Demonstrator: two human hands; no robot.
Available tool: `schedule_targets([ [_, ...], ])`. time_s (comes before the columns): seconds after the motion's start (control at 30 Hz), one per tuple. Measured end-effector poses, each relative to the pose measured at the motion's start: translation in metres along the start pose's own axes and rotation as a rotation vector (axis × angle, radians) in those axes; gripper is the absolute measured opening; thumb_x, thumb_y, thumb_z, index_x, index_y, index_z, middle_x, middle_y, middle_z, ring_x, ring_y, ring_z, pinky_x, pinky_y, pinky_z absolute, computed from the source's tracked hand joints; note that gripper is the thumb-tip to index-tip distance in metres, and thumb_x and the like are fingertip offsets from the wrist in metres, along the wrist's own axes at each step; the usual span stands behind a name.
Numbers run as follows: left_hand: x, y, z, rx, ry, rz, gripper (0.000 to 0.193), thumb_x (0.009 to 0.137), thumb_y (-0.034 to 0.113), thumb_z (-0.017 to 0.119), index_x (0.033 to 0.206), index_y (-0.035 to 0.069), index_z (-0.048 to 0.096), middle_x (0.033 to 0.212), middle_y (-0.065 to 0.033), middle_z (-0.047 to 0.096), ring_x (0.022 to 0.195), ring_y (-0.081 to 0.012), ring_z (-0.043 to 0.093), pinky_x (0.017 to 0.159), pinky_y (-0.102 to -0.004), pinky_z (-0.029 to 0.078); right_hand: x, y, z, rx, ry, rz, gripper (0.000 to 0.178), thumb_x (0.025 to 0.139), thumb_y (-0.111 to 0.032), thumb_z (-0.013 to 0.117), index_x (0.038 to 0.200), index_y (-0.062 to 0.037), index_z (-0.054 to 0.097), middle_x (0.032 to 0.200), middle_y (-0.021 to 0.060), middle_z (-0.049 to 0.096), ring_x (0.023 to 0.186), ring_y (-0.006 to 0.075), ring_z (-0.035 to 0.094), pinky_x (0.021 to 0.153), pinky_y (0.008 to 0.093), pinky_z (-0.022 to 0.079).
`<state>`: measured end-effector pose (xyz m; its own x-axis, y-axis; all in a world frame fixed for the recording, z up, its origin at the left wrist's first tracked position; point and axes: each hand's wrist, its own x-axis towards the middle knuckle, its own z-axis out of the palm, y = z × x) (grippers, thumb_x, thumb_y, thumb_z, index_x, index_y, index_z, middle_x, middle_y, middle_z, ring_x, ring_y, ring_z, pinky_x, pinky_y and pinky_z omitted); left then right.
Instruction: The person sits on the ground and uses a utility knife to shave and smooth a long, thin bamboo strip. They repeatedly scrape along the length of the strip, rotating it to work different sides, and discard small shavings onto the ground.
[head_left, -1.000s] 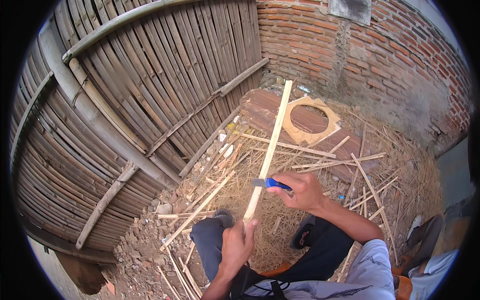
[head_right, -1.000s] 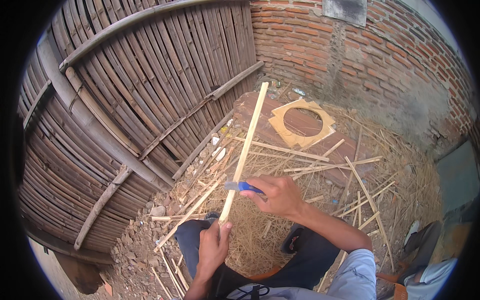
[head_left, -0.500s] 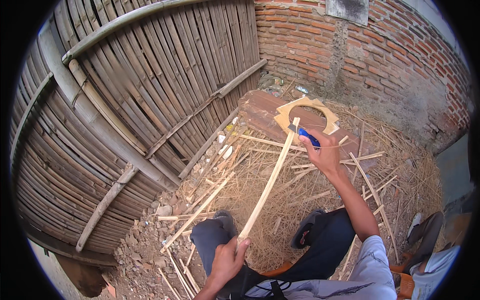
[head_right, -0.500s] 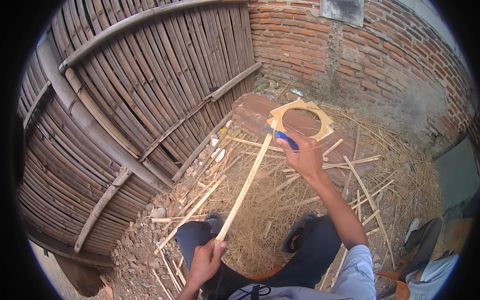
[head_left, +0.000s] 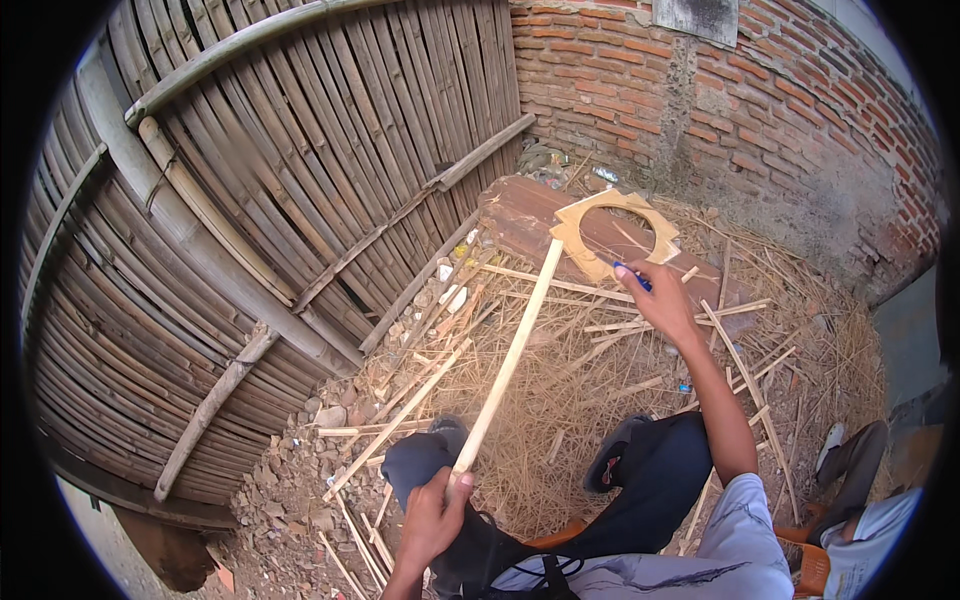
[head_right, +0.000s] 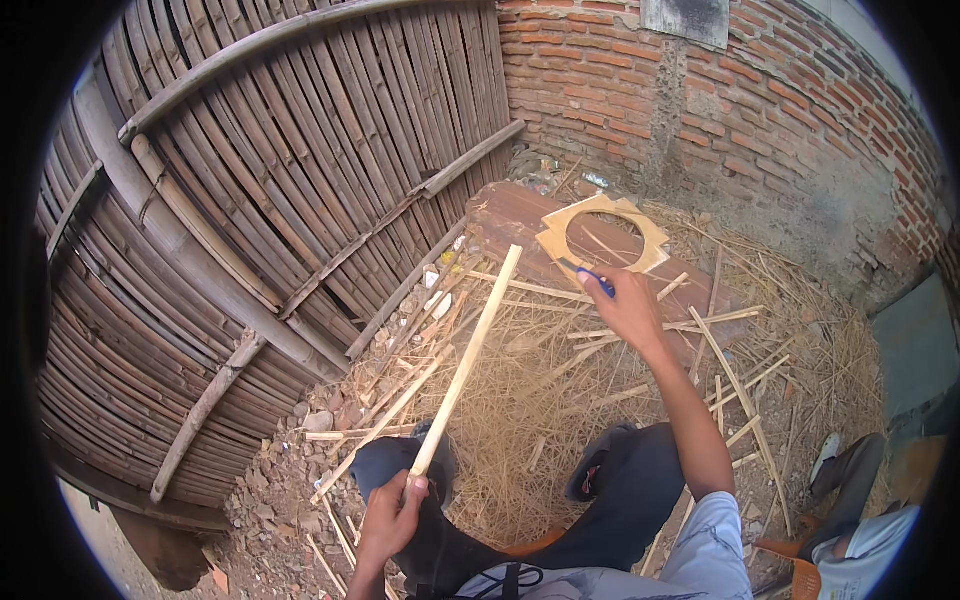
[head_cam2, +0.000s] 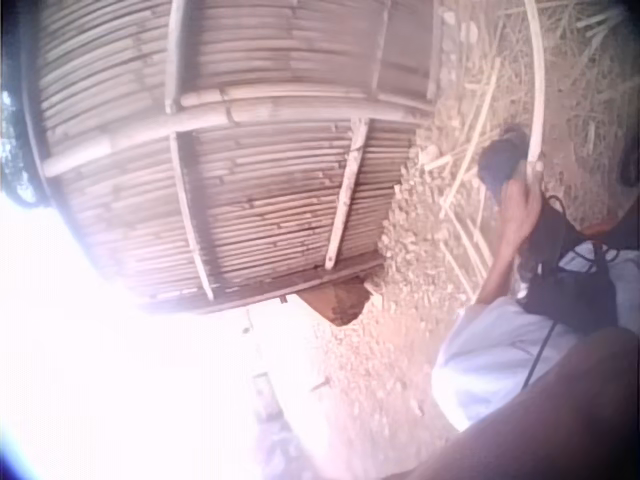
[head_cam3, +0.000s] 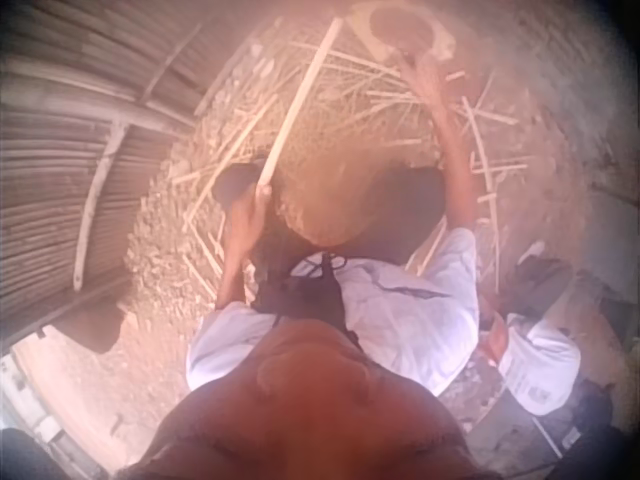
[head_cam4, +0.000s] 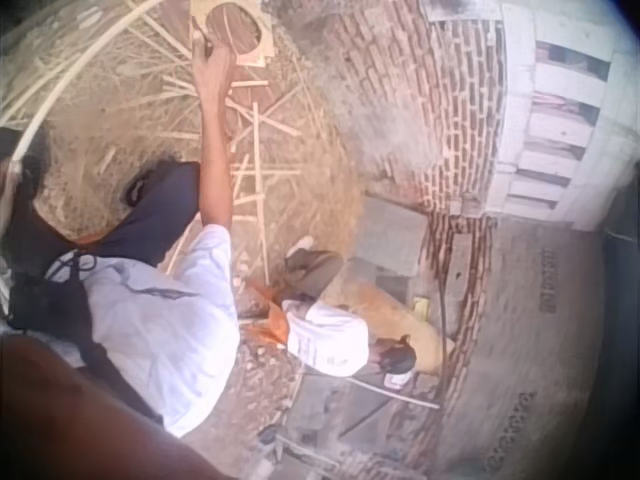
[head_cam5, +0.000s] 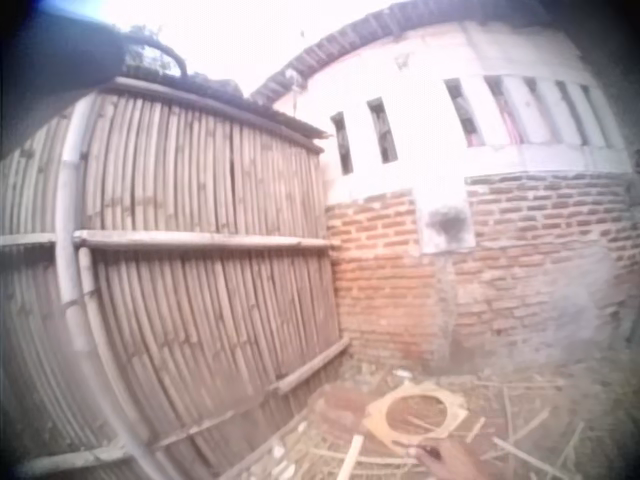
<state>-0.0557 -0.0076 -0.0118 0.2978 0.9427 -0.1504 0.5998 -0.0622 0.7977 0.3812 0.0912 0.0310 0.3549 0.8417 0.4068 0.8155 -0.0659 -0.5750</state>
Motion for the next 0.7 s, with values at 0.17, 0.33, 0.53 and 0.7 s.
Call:
schedule_targets([
  [0.17,0.022,0.031,0.013,-0.152,0.031,0.069,0.043,0.115,0.033,0.051,0.091,0.0,0.066,0.062,-0.0034,0.052,0.057,-0.0119,0.048,0.055,-0.0336,0.039,-0.04,-0.059,0.013,0.262,-0.083,-0.213,0.042,0.104,-0.042,0.068,0.112,-0.0021,0.076,0.077,0.0147,0.072,0.063,0.0288,0.068,0.061,0.0398,0.052],
  [0.33,0.037,0.045,0.026,-0.256,0.037,0.139,0.042,0.115,0.034,0.053,0.095,-0.001,0.065,0.062,-0.0082,0.053,0.055,-0.0175,0.051,0.055,-0.0379,0.042,-0.074,-0.086,0.027,0.241,-0.012,-0.61,0.032,0.098,-0.039,0.077,0.105,-0.0074,0.076,0.084,0.009,0.076,0.064,0.0262,0.073,0.056,0.0362,0.056],
  [0.53,0.047,0.057,0.03,-0.406,-0.049,0.136,0.053,0.117,0.042,0.044,0.09,0.0,0.059,0.064,-0.0046,0.048,0.058,-0.0168,0.046,0.057,-0.037,0.04,-0.088,-0.099,0.025,0.177,-0.03,-0.687,0.029,0.095,-0.037,0.079,0.103,-0.0093,0.076,0.084,0.007,0.076,0.064,0.0257,0.074,0.054,0.0366,0.056],
  [0.7,0.052,0.054,0.034,-0.321,-0.069,0.213,0.055,0.118,0.04,0.041,0.087,-0.003,0.058,0.063,-0.0109,0.051,0.057,-0.0266,0.051,0.058,-0.0435,0.041,-0.089,-0.101,0.03,0.247,-0.079,-0.664,0.032,0.091,-0.034,0.085,0.101,-0.0046,0.078,0.084,0.0097,0.078,0.063,0.0257,0.074,0.053,0.035,0.056],
])
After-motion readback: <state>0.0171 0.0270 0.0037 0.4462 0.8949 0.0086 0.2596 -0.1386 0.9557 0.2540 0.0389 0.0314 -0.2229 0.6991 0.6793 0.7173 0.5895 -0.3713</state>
